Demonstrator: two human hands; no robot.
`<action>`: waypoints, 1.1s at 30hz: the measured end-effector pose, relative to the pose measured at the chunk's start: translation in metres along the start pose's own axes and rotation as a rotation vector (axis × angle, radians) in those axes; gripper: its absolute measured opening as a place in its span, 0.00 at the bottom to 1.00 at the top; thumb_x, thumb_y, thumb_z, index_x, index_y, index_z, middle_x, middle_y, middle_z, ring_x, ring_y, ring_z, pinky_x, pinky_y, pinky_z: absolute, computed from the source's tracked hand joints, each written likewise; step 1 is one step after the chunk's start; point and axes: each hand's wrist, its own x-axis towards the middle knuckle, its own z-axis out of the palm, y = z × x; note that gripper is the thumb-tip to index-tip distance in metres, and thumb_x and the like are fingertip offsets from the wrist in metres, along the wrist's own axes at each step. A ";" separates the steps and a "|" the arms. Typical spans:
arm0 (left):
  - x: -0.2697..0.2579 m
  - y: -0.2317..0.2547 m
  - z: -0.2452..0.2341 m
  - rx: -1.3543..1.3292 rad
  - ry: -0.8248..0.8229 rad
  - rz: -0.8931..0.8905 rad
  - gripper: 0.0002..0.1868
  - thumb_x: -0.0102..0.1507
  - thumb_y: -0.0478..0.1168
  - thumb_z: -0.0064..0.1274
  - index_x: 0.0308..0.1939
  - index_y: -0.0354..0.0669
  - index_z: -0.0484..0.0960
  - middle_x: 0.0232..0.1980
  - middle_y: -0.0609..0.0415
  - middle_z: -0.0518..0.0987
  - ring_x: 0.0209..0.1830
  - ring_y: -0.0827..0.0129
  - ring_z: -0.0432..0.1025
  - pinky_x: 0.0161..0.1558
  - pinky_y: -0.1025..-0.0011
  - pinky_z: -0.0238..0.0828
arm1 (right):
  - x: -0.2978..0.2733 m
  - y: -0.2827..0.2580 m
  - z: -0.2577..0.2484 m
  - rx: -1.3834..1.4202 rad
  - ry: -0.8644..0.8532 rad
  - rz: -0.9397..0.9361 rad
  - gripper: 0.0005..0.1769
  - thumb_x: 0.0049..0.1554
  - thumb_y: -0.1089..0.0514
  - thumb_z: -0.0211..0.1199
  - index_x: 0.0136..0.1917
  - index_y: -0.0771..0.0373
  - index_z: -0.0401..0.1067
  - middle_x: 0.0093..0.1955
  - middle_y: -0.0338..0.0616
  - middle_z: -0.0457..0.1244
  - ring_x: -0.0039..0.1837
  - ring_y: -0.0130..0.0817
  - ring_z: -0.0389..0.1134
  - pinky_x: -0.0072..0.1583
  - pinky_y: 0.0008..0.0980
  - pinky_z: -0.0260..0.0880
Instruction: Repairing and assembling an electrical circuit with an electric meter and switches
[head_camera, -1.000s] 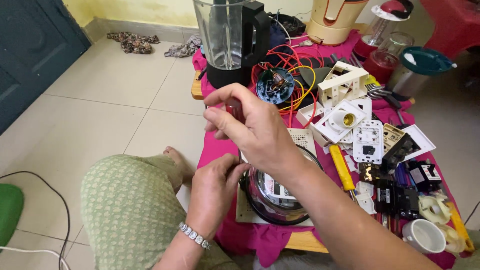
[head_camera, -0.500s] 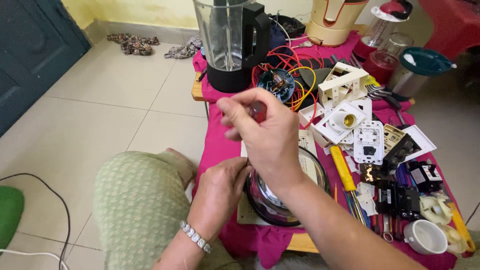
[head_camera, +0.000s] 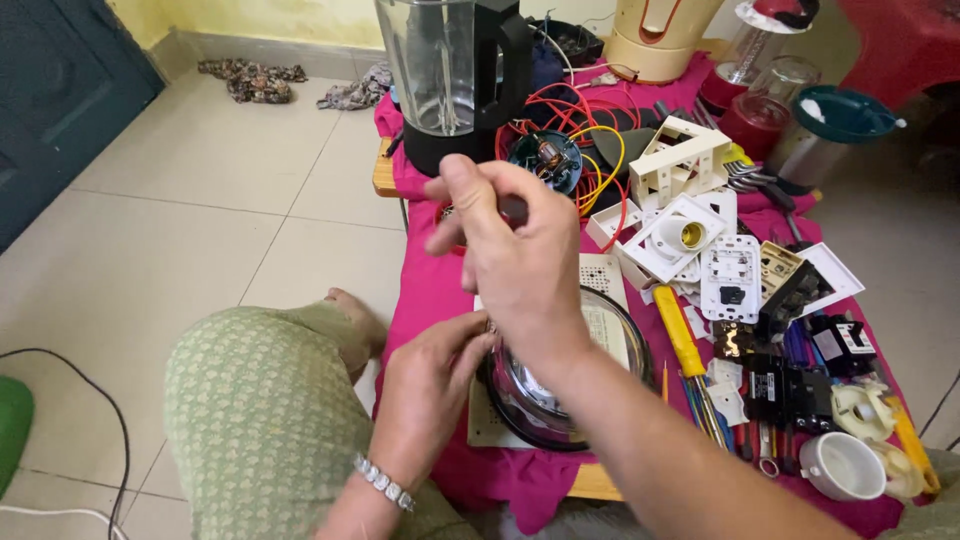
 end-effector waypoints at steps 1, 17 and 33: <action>-0.002 -0.004 0.002 -0.001 -0.003 0.003 0.13 0.59 0.40 0.59 0.46 0.41 0.87 0.43 0.56 0.89 0.33 0.67 0.84 0.36 0.72 0.78 | 0.000 0.004 0.000 0.000 0.004 -0.001 0.18 0.61 0.49 0.58 0.44 0.66 0.79 0.27 0.40 0.67 0.23 0.21 0.55 0.26 0.21 0.53; 0.000 -0.049 0.020 -0.734 -0.174 -1.039 0.14 0.64 0.30 0.57 0.53 0.29 0.88 0.39 0.45 0.85 0.33 0.69 0.75 0.39 0.76 0.75 | 0.007 0.014 -0.005 -0.270 -0.171 -0.384 0.08 0.56 0.57 0.69 0.43 0.64 0.78 0.30 0.35 0.65 0.30 0.21 0.60 0.32 0.20 0.58; 0.004 -0.050 0.018 -0.788 -0.184 -1.146 0.12 0.66 0.31 0.57 0.51 0.30 0.87 0.36 0.46 0.82 0.34 0.69 0.74 0.39 0.77 0.76 | 0.006 0.020 -0.002 -0.038 0.092 -0.199 0.13 0.64 0.59 0.55 0.57 0.66 0.75 0.31 0.37 0.64 0.27 0.23 0.64 0.27 0.21 0.62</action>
